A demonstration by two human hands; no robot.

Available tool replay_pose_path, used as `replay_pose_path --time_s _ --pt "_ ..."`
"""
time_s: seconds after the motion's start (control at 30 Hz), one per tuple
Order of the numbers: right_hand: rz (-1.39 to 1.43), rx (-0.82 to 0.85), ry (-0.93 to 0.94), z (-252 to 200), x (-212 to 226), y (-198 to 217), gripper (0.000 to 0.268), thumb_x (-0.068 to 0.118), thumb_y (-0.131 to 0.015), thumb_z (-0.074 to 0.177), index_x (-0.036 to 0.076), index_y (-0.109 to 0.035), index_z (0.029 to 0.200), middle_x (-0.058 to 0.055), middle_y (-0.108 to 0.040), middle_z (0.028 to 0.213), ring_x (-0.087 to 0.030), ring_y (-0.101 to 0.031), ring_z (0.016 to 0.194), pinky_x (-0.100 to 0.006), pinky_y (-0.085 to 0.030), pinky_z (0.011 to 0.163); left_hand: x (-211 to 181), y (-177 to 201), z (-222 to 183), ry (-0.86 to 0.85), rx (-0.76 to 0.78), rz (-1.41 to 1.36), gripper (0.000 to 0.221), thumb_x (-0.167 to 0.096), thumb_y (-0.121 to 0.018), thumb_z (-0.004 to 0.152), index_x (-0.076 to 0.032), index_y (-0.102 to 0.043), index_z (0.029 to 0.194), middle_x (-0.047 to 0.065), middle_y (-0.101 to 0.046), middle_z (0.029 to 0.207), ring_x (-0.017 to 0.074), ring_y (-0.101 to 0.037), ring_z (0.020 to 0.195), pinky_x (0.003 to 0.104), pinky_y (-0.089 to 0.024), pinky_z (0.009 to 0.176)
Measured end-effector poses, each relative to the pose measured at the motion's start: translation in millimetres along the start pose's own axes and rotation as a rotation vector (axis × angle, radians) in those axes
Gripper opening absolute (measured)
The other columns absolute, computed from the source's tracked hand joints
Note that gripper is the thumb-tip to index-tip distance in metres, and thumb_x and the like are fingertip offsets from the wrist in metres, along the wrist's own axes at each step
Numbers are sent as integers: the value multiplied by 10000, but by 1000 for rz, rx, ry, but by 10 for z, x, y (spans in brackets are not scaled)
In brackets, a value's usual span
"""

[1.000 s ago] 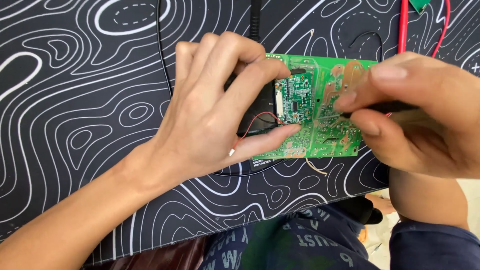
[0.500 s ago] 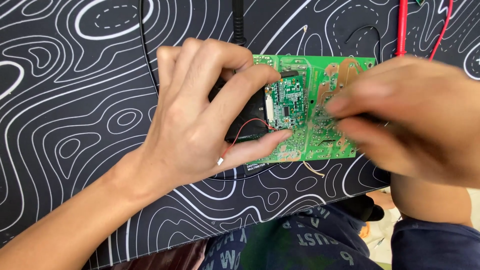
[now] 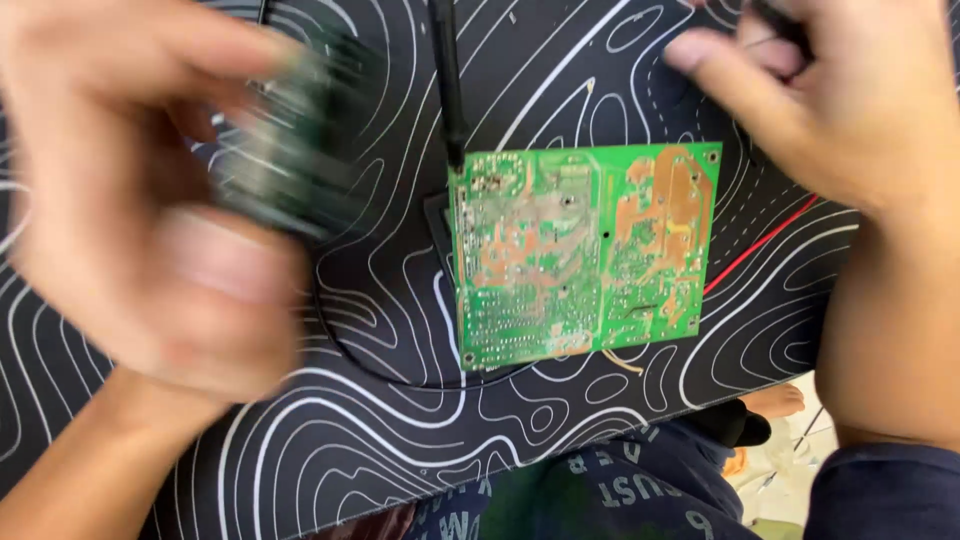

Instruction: Testing electrical components on a circuit board using a multimeter probe to check for continuity or voltage.

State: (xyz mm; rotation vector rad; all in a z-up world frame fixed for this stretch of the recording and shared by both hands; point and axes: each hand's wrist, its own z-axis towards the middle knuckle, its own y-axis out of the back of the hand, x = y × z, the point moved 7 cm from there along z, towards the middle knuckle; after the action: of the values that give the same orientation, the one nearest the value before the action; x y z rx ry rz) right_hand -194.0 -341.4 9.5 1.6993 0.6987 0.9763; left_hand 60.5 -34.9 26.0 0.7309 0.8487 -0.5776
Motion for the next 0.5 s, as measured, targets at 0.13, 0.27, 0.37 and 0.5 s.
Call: replay_pose_path --time_s 0.13,0.27,0.37,0.5 --pt "47 25 176 158 129 -27 196 115 -929 1418 31 -817 1554 19 -353 871 -200 -458 813 -412 -386 943 263 -3 7 96 -79 -180 578 -367 -511 1192 78 -649 1533 194 -600 1484 282 -564 1338 442 -452 1287" --pt "71 -46 268 161 243 -68 188 23 -973 1423 -36 -860 1562 -2 -370 802 -207 -411 750 -392 -395 910 508 -4 -18 271 -188 -443 438 -486 -451 1366 -173 -608 1629 41 -598 1651 212 -581 1697 421 -469 1650" --pt "89 -84 230 174 299 -80 161 8 -1004 1425 -30 -855 1470 6 -363 780 -188 -387 736 -370 -389 880 579 21 -61 325 -182 -429 496 -508 -444 1340 -144 -578 1650 64 -573 1656 248 -571 1700 433 -470 1647" --pt "87 -72 186 200 299 -105 137 28 -922 1433 -6 -808 1364 10 -327 759 -204 -376 722 -368 -363 834 644 34 -29 385 -177 -426 535 -533 -452 1305 -121 -565 1627 74 -558 1618 261 -570 1651 431 -478 1594"
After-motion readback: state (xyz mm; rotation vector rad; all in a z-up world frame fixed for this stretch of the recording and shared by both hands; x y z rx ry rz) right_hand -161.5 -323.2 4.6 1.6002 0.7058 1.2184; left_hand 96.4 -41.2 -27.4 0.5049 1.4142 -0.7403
